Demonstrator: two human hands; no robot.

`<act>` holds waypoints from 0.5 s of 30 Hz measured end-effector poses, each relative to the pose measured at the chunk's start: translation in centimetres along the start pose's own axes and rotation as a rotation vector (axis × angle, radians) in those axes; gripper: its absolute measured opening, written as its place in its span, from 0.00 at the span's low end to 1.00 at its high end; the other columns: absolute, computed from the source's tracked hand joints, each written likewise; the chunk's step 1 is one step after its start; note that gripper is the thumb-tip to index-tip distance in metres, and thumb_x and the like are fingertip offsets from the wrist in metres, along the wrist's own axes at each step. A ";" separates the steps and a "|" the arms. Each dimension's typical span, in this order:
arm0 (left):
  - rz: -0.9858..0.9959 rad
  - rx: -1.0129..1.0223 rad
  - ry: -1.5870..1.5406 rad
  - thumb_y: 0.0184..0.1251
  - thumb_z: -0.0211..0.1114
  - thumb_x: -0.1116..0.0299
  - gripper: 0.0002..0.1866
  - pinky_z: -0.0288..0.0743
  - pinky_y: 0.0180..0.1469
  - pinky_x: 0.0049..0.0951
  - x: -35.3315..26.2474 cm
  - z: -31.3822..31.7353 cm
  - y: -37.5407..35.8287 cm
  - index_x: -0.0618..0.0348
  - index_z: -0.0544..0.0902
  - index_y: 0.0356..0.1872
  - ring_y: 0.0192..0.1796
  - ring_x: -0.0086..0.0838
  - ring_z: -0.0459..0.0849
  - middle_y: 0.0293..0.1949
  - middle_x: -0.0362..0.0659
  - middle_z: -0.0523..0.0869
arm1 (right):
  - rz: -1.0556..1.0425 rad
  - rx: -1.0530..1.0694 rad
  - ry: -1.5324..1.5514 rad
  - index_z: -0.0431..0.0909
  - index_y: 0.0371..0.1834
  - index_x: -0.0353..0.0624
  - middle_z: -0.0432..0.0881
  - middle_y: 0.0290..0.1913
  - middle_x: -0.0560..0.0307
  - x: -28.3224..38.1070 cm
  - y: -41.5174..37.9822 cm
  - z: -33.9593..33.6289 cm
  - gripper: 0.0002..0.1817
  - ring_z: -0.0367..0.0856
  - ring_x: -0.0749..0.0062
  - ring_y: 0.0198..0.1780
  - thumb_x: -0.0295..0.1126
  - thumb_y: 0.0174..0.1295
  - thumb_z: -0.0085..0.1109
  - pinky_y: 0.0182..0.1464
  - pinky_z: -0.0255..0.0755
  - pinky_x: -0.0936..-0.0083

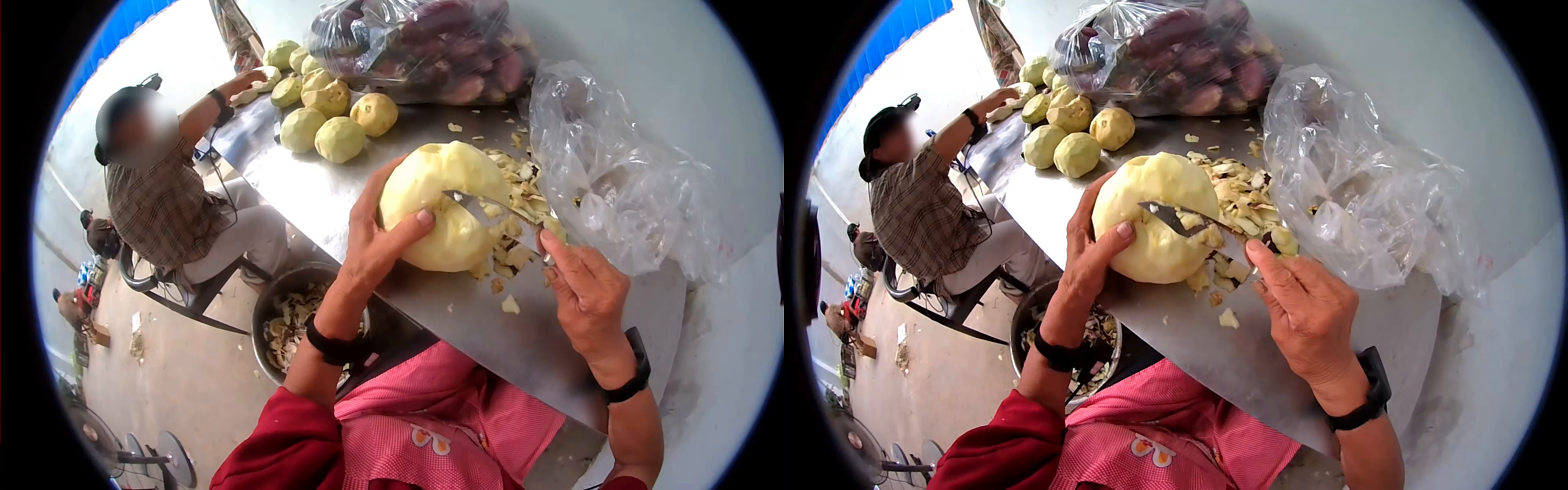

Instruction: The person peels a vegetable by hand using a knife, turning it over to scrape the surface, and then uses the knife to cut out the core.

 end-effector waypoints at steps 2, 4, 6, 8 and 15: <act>-0.010 -0.003 0.011 0.57 0.74 0.62 0.38 0.74 0.63 0.34 0.0 0.0 0.0 0.66 0.70 0.68 0.58 0.33 0.81 0.56 0.49 0.82 | -0.019 -0.054 -0.071 0.85 0.57 0.50 0.83 0.33 0.56 0.0 0.0 0.0 0.26 0.81 0.64 0.30 0.21 0.52 0.69 0.33 0.76 0.71; -0.015 -0.019 -0.006 0.58 0.73 0.62 0.38 0.74 0.62 0.34 -0.1 -0.1 -0.1 0.66 0.70 0.68 0.58 0.33 0.81 0.56 0.49 0.82 | 0.102 -0.087 -0.050 0.84 0.58 0.49 0.83 0.33 0.55 -1.8 -0.3 0.1 0.25 0.82 0.64 0.31 0.20 0.55 0.68 0.33 0.76 0.71; -0.002 -0.006 0.008 0.59 0.73 0.62 0.37 0.74 0.62 0.34 -0.3 0.0 -0.2 0.66 0.70 0.68 0.58 0.33 0.81 0.56 0.50 0.82 | 0.227 -0.130 -0.003 0.83 0.59 0.47 0.85 0.36 0.54 -3.2 -0.3 -0.5 0.22 0.82 0.65 0.32 0.20 0.60 0.63 0.34 0.77 0.71; 0.011 0.002 0.025 0.60 0.72 0.62 0.36 0.74 0.62 0.33 -0.2 0.0 -0.3 0.66 0.70 0.68 0.58 0.33 0.81 0.56 0.50 0.82 | 0.218 -0.135 0.067 0.83 0.59 0.46 0.85 0.36 0.54 -2.8 -0.5 -0.1 0.22 0.82 0.65 0.31 0.21 0.60 0.64 0.34 0.77 0.71; -0.120 -0.127 -0.253 0.67 0.65 0.62 0.31 0.77 0.58 0.32 0.9 -1.1 -0.3 0.70 0.70 0.66 0.54 0.33 0.83 0.54 0.52 0.82 | 0.003 -0.032 0.157 0.83 0.57 0.45 0.85 0.36 0.55 -0.1 -1.1 1.5 0.20 0.83 0.62 0.31 0.25 0.60 0.67 0.34 0.77 0.70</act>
Point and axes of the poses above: each hand's wrist, its own y-axis towards the middle knuckle, its own z-axis out of the palm, x = y × z, the point moved 5 cm from there along y, towards the middle knuckle
